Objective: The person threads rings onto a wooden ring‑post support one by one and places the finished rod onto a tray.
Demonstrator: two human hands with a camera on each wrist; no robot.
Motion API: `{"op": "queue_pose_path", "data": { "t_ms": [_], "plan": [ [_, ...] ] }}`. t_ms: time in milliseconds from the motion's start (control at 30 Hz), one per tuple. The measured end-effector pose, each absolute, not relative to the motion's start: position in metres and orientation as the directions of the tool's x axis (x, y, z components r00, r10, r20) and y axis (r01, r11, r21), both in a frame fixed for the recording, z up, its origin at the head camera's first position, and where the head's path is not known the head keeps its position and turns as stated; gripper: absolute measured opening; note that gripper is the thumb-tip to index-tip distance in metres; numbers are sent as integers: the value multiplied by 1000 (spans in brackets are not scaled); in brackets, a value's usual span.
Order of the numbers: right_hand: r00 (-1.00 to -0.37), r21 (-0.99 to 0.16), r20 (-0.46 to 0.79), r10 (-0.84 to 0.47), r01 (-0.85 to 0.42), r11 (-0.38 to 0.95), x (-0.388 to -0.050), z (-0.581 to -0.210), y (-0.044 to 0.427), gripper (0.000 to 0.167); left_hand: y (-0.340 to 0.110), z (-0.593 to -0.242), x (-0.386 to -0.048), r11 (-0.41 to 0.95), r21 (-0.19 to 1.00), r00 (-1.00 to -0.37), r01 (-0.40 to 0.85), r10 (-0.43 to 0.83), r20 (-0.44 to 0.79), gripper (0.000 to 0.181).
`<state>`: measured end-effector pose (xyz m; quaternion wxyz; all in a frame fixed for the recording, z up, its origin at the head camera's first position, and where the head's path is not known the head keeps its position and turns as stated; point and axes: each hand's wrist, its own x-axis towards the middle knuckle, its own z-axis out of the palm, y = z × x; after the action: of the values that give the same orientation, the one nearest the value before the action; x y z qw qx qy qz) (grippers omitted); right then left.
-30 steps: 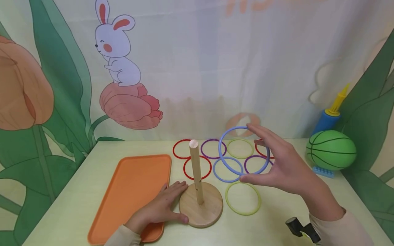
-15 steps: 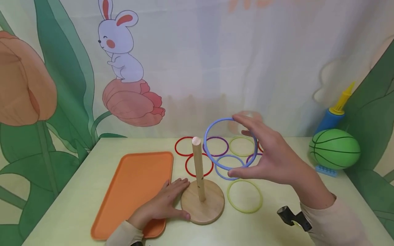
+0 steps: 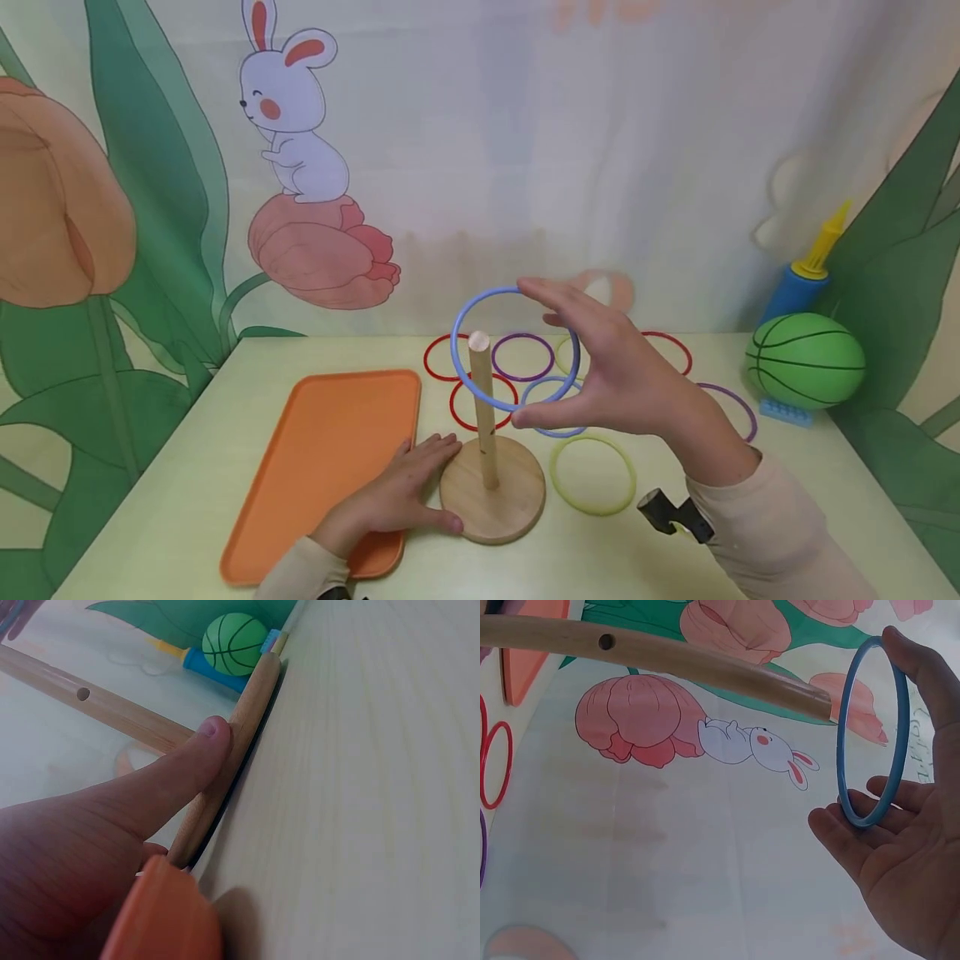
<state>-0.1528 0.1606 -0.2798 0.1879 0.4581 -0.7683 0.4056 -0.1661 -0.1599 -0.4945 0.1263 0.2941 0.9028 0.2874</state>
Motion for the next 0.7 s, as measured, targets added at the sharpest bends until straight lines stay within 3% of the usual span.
{"op": "queue_pose_path", "data": {
  "t_ms": [233, 700],
  "plan": [
    [-505, -421, 645, -573, -861, 285, -158, -286, 154, 108, -160, -495, -166, 669, 593, -798, 448, 598, -71, 111],
    [-565, -455, 576, -590, -822, 342, -161, -304, 149, 115, -156, -494, -165, 669, 586, -798, 458, 599, -61, 110]
  ]
}}
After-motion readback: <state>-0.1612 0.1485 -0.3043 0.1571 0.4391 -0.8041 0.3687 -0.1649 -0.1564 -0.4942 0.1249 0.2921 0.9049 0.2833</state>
